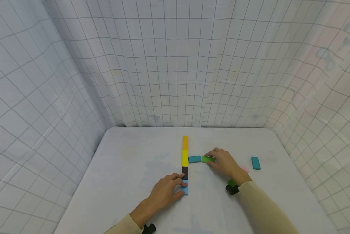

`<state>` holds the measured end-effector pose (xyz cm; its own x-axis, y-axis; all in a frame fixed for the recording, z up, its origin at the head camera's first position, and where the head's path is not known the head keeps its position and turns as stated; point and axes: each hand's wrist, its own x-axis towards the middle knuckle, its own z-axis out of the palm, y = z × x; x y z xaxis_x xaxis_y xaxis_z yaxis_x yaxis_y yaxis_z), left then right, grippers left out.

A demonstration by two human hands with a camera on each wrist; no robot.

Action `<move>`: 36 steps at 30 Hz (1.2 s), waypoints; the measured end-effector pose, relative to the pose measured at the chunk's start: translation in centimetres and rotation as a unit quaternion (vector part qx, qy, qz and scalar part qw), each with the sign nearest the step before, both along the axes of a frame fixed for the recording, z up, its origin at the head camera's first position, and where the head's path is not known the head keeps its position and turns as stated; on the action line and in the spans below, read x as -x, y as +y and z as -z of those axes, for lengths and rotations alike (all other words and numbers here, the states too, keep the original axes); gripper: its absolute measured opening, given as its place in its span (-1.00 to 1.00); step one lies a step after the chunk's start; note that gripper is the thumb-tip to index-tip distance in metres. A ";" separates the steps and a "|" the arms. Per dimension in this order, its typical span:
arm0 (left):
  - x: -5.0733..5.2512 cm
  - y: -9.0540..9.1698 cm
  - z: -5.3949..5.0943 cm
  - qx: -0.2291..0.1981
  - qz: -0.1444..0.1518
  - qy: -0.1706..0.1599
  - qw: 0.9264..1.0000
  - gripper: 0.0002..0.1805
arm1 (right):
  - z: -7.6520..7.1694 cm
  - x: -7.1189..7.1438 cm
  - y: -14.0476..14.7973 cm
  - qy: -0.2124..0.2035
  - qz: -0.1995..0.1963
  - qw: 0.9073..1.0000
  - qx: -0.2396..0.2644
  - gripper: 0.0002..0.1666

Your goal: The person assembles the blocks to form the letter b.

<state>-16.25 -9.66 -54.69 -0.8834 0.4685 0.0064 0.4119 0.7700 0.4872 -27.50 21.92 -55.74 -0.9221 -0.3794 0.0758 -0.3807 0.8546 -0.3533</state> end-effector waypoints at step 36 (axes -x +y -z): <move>0.1 0.1 0.2 0.007 -0.005 -0.002 1.000 -0.68 | 0.0 -0.4 0.0 0.011 -0.017 1.000 0.009 -0.56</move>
<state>-16.37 -9.59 -54.91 -0.8883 0.4592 -0.0042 0.4014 0.7809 0.4786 -27.15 21.93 -55.72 -0.9067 -0.4087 0.1040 -0.4174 0.8343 -0.3601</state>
